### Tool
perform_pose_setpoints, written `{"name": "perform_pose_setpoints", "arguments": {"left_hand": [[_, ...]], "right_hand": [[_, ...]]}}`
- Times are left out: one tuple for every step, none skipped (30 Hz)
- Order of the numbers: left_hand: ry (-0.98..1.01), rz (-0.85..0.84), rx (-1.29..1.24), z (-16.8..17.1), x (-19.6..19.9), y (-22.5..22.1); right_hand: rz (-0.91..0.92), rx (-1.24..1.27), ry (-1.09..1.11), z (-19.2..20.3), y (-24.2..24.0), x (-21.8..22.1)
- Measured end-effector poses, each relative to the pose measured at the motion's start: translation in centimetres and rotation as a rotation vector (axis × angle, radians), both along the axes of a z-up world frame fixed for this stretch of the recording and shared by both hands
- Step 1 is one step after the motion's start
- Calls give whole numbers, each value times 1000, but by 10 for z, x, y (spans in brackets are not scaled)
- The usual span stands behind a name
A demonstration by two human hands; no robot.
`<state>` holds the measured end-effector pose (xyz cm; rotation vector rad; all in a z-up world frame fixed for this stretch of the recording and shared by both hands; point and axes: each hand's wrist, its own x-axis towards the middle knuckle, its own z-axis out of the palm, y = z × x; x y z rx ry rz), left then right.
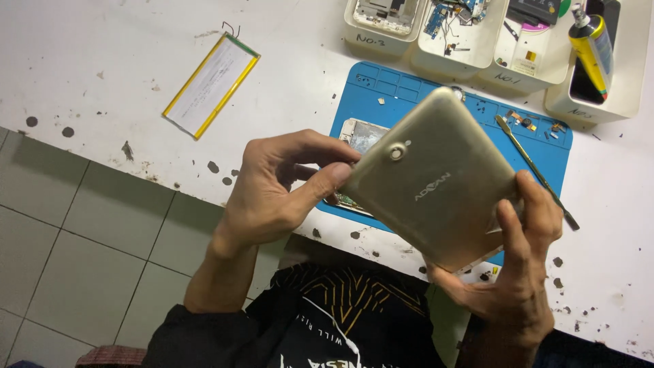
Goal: Disassembling and inspecting the internal components of a tablet using repair tools
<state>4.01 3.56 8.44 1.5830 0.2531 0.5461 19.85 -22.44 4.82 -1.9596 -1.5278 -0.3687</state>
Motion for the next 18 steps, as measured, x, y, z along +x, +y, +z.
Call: {"name": "perform_pose_setpoints", "arguments": {"left_hand": [[2, 0, -4, 3, 3, 3], [-10, -57, -21, 7, 6, 6], [-23, -113, -38, 10, 8, 9], [-21, -113, -39, 13, 12, 13], [-37, -203, -96, 15, 15, 16], [-54, -294, -153, 17, 19, 20], [-52, -296, -154, 18, 23, 20], [-69, -353, -256, 19, 27, 20], [-85, -410, -358, 21, 31, 19], [-88, -413, -356, 22, 35, 17], [-120, -407, -319, 23, 40, 15], [-153, -405, -280, 25, 45, 12], [-157, -412, -276, 28, 50, 13], [-186, -341, -108, 30, 55, 13], [-214, -268, 59, 33, 59, 14], [-219, -273, 63, 34, 64, 16], [-235, -206, 147, 35, 68, 18], [-251, -141, 230, 37, 73, 20]], "right_hand": [[0, -4, 2, 3, -1, 1], [13, -22, 26, 7, -2, 2], [25, -39, 50, 10, -3, 4], [25, -40, 52, 13, -3, 6], [35, -47, 80, 17, -3, 9], [43, -53, 108, 20, -4, 11], [41, -54, 110, 24, -5, 15], [81, -84, 196, 29, -7, 18], [122, -114, 281, 33, -9, 22], [119, -112, 277, 45, -7, 25], [141, -226, 406, 56, -7, 29], [158, -338, 534, 68, -6, 32], [152, -333, 529, 73, -3, 38], [184, -364, 664, 78, 0, 44], [216, -394, 800, 83, 3, 51], [213, -389, 794, 74, 2, 67], [359, -373, 972, 65, 0, 83], [505, -356, 1148, 57, -1, 100]]}}
